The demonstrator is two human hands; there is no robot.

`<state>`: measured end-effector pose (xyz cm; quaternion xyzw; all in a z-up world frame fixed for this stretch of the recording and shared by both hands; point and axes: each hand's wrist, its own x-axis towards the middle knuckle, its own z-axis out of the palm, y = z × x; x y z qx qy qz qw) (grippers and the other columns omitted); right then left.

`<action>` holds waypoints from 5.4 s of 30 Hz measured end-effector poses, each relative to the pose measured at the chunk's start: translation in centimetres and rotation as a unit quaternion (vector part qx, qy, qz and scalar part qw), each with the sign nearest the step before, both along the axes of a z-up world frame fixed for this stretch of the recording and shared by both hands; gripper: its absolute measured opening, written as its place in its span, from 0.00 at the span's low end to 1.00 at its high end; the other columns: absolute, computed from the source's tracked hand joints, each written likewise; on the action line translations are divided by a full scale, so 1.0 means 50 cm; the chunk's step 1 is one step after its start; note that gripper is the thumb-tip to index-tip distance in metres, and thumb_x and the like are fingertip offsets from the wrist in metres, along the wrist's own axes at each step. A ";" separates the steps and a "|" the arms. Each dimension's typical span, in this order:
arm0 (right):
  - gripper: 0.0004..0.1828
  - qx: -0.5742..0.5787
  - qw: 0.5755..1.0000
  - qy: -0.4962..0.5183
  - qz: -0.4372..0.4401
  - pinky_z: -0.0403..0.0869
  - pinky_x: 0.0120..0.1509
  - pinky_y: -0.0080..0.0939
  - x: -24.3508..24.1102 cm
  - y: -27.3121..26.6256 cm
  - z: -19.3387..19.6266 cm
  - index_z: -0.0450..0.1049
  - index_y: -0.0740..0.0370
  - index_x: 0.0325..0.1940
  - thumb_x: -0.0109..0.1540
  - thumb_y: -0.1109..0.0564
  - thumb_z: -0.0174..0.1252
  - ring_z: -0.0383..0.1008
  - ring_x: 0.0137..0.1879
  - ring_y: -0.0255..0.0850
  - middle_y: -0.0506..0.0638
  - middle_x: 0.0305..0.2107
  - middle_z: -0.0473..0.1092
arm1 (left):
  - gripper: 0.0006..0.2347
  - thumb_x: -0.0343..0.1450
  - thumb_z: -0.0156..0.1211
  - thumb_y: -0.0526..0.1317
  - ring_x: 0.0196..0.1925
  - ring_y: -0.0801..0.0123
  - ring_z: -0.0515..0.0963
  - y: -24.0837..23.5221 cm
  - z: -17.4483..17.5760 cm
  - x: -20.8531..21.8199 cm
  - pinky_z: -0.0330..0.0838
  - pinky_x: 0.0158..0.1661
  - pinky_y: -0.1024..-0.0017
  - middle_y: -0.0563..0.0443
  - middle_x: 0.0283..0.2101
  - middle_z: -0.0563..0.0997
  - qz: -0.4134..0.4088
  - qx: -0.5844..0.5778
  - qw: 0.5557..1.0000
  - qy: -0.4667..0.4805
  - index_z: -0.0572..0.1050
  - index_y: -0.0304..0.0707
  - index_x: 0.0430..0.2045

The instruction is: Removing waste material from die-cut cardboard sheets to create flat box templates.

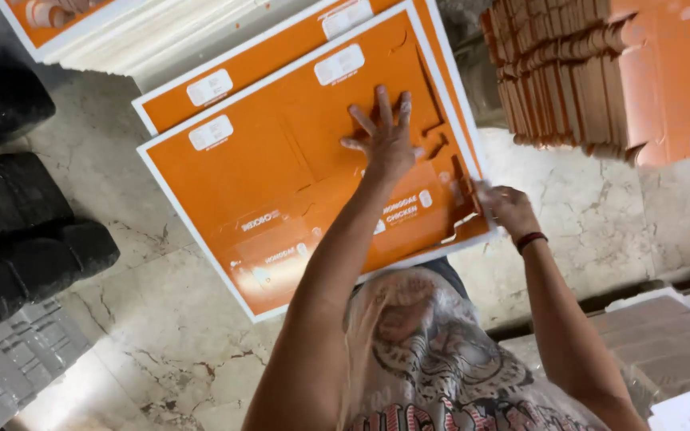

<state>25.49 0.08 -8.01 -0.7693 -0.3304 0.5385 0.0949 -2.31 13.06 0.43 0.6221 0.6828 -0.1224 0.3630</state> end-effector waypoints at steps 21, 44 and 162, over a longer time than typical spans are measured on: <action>0.42 -0.007 0.887 0.323 -0.329 0.79 0.42 0.69 -0.471 -0.399 -0.071 0.73 0.65 0.58 0.65 0.23 0.51 0.80 0.33 0.60 0.62 0.42 0.76 | 0.51 0.59 0.65 0.69 0.75 0.20 0.39 -0.296 -0.112 -0.174 0.47 0.62 0.17 0.35 0.78 0.36 -0.273 0.343 0.899 0.016 0.42 0.57 0.75; 0.28 0.241 0.967 0.076 -0.004 0.78 0.39 0.42 -0.546 -0.277 0.325 0.82 0.62 0.23 0.71 0.45 0.55 0.80 0.24 0.43 0.56 0.16 0.75 | 0.48 0.71 0.69 0.44 0.72 0.10 0.30 -0.288 0.034 -0.150 0.33 0.55 0.07 0.33 0.78 0.27 -0.218 0.009 0.968 0.126 0.31 0.55 0.77; 0.28 -0.116 0.841 0.177 0.498 0.73 0.54 0.52 -0.749 -0.297 0.187 0.83 0.68 0.40 0.65 0.39 0.53 0.77 0.45 0.56 0.65 0.35 0.78 | 0.17 0.71 0.68 0.50 0.41 0.42 0.85 -0.710 -0.097 -0.710 0.83 0.38 0.54 0.36 0.41 0.82 0.734 -0.006 0.499 -0.460 0.80 0.38 0.47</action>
